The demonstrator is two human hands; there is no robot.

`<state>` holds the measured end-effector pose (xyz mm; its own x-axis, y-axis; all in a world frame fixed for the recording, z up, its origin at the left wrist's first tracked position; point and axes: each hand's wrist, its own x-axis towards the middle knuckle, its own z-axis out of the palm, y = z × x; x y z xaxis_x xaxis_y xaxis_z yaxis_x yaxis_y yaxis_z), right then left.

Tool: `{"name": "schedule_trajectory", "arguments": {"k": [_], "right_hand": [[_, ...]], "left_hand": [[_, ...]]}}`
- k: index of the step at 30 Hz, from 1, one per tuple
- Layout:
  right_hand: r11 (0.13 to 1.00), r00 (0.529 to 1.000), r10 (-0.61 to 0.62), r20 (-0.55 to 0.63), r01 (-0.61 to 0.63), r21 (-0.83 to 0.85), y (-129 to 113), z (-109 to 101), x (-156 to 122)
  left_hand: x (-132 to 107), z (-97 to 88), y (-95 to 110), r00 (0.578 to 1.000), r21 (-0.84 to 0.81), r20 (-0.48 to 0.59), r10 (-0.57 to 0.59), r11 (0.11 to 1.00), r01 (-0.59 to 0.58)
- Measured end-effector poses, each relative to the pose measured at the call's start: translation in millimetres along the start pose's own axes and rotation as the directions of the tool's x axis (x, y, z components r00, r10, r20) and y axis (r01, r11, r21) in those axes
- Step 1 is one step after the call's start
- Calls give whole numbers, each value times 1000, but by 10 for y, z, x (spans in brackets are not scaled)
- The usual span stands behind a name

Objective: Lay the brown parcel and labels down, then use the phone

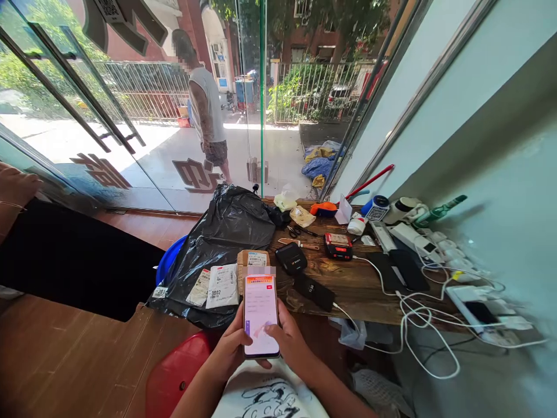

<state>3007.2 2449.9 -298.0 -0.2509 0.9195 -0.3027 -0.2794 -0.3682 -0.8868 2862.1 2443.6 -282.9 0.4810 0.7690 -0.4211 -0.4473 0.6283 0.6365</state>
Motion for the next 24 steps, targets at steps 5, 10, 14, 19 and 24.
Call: {"name": "schedule_trajectory", "arguments": {"k": [5, 10, 14, 19, 24], "right_hand": [[999, 1000, 14, 2, -15, 52, 17, -2, 8], [997, 999, 33, 5, -34, 67, -20, 11, -12], [996, 999, 34, 8, -34, 87, -16, -4, -3], [993, 1000, -6, -5, 6, 119, 21, -41, 15], [999, 998, -7, 67, 4, 46, 5, -23, -7]], "left_hand": [[4, -10, -10, 1000, -5, 1, 4, 1000, -4], [19, 1, -41, 999, 10, -44, 27, 1000, -26], [28, 13, -55, 996, 4, -89, 31, 1000, -31], [26, 19, -42, 995, 17, -95, 29, 999, -27], [30, 12, -37, 994, 2, -102, 29, 1000, -29]]}}
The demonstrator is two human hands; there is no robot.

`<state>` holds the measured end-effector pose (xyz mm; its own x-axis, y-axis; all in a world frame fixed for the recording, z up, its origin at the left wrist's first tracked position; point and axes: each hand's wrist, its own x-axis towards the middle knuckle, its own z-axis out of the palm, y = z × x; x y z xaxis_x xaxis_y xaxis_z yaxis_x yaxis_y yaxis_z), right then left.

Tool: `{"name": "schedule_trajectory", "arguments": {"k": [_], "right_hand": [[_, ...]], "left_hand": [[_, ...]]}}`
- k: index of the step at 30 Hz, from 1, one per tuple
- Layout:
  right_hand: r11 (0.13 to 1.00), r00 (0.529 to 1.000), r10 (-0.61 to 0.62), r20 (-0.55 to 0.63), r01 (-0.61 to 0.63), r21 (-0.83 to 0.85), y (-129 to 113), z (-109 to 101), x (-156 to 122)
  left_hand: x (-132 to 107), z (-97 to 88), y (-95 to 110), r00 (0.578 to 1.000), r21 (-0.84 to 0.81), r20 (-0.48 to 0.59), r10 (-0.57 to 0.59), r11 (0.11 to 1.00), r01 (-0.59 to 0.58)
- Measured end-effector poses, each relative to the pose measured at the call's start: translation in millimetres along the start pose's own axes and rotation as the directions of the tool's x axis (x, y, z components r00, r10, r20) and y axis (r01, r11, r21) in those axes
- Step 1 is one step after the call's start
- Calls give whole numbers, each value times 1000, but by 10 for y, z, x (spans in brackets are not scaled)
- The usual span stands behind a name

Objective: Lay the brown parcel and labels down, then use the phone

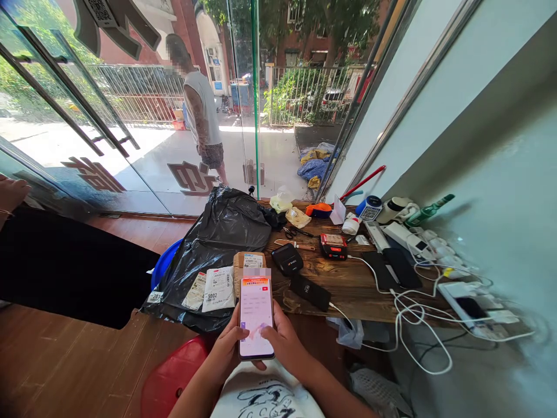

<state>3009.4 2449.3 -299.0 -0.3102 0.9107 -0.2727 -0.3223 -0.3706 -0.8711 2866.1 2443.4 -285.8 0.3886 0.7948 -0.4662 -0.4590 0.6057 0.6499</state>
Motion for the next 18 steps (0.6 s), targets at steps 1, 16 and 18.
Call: {"name": "schedule_trajectory", "arguments": {"k": [1, 16, 18], "right_hand": [[1000, 1000, 3, 3, -3, -13, -4, 6, -4], [999, 997, 29, -71, -27, 28, -41, 59, 0], [999, 991, 40, -125, -36, 39, -62, 70, 19]], "left_hand": [[2, -6, -5, 1000, 0, -4, 1, 1000, -1], [9, -95, -76, 995, -25, 103, 18, 1000, -15], [-4, -106, -67, 991, 1, 131, 16, 1000, -16]]}}
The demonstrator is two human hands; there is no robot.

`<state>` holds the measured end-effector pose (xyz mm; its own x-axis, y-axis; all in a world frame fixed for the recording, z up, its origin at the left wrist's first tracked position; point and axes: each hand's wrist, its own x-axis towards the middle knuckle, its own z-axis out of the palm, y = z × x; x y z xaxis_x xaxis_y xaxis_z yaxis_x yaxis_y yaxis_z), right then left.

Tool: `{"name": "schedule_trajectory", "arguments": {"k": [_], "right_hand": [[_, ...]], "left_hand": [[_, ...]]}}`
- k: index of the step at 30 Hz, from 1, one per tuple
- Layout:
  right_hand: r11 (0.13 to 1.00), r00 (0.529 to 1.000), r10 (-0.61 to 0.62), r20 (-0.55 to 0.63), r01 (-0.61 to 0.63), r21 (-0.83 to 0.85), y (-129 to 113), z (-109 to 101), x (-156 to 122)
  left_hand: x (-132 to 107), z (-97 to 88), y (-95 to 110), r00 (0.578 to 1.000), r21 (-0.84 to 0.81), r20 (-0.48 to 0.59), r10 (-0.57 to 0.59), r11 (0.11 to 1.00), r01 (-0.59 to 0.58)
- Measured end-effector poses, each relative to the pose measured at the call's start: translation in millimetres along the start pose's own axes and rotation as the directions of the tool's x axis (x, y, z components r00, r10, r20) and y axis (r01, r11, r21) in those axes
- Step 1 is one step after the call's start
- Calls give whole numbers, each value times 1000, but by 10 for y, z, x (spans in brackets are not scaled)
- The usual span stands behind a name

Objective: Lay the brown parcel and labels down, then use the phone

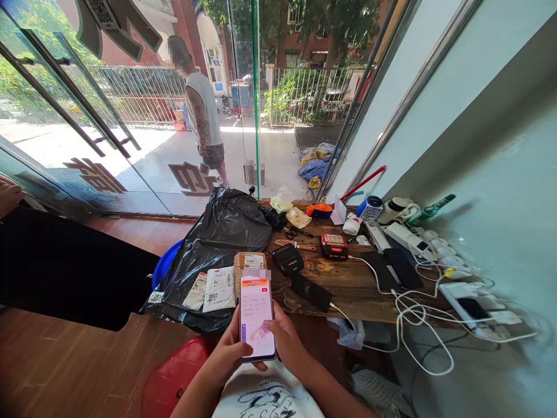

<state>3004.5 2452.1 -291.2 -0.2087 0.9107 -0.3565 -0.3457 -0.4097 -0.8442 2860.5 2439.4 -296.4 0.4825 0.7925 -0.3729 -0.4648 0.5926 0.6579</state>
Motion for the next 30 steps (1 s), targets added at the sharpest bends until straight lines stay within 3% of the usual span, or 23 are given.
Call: {"name": "schedule_trajectory", "arguments": {"k": [3, 7, 13, 17, 19, 25, 30], "right_hand": [[1000, 995, -12, -95, 11, -6, -46, 22, 69], [999, 986, -46, -163, 41, -34, -76, 43, 205], [982, 979, -157, -132, 140, -130, -58, 40, 151], [823, 907, -421, 3, 384, -419, -18, -69, -10], [773, 888, -460, 31, 417, -479, 6, -120, -50], [952, 971, -234, -49, 219, -214, 1, -83, 1], [983, 985, -154, -77, 145, -113, -57, 9, 36]], "left_hand": [[-13, 6, 16, 1000, 45, -24, -17, 999, 18], [-26, 34, 32, 999, -12, -12, -48, 999, 48], [-52, 78, 57, 998, -61, -14, -53, 997, 52], [-71, 81, 71, 1000, -84, 0, -12, 996, 12], [-74, 65, 64, 1000, -91, 24, 3, 996, -1], [-58, -20, 6, 997, -165, 70, 32, 986, -20], [-60, -58, 3, 986, -177, 163, 43, 984, -14]]}}
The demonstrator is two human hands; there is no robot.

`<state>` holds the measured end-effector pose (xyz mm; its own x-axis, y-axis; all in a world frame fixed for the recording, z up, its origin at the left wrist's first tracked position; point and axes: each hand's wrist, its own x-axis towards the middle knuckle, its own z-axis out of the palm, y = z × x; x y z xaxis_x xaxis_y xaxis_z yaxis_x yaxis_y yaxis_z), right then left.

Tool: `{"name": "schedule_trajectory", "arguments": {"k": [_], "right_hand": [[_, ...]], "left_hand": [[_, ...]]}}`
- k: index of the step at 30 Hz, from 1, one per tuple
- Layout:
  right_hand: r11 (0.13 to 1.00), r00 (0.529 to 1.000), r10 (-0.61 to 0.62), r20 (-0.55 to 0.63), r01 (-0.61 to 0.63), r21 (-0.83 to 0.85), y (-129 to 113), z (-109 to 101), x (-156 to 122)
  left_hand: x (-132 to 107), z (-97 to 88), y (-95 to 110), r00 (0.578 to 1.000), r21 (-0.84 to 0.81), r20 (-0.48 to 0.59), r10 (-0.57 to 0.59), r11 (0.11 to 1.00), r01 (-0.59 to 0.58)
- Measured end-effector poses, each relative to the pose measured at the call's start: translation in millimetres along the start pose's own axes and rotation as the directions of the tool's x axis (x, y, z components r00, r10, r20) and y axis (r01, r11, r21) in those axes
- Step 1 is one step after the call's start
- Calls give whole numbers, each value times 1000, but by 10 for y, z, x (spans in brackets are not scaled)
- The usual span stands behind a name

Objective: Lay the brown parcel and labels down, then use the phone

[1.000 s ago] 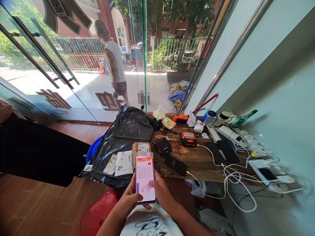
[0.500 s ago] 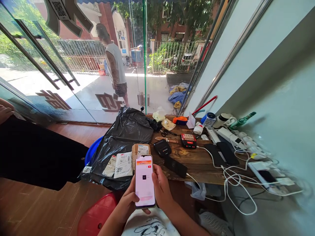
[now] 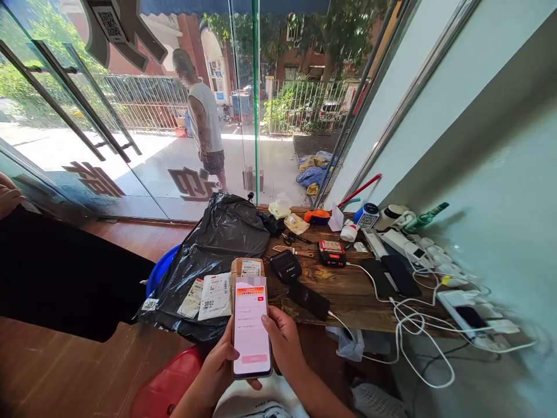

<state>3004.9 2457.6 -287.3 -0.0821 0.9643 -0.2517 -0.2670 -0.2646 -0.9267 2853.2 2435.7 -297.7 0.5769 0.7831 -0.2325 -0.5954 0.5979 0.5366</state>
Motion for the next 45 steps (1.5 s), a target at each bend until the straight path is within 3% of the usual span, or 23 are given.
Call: {"name": "schedule_trajectory", "arguments": {"k": [7, 13, 19, 27, 37, 41, 45], "right_hand": [[1000, 1000, 5, -10, -5, 2, -30, 32, -12], [998, 997, 11, -71, -15, -64, -64, 68, -33], [987, 997, -78, 15, 79, -140, -6, 32, -84], [985, 999, 38, -12, -40, -167, 55, 7, -100], [972, 999, 15, 52, -2, -237, 61, -2, -102], [916, 982, -165, 96, 189, -355, 159, -88, -112], [676, 869, -440, 226, 486, -554, 287, -236, -111]], "left_hand": [[-18, 20, 23, 999, 59, -44, -5, 998, 8], [-21, -29, 28, 1000, 50, -19, -22, 999, 23], [39, 20, -8, 998, 6, -57, 38, 999, -38], [89, 25, -13, 996, -52, -24, 83, 995, -84], [95, -2, -24, 991, -100, -40, 130, 986, -134], [87, -33, 18, 993, -87, 32, 110, 990, -107], [81, -30, 55, 987, -103, 64, 148, 985, -141]]}}
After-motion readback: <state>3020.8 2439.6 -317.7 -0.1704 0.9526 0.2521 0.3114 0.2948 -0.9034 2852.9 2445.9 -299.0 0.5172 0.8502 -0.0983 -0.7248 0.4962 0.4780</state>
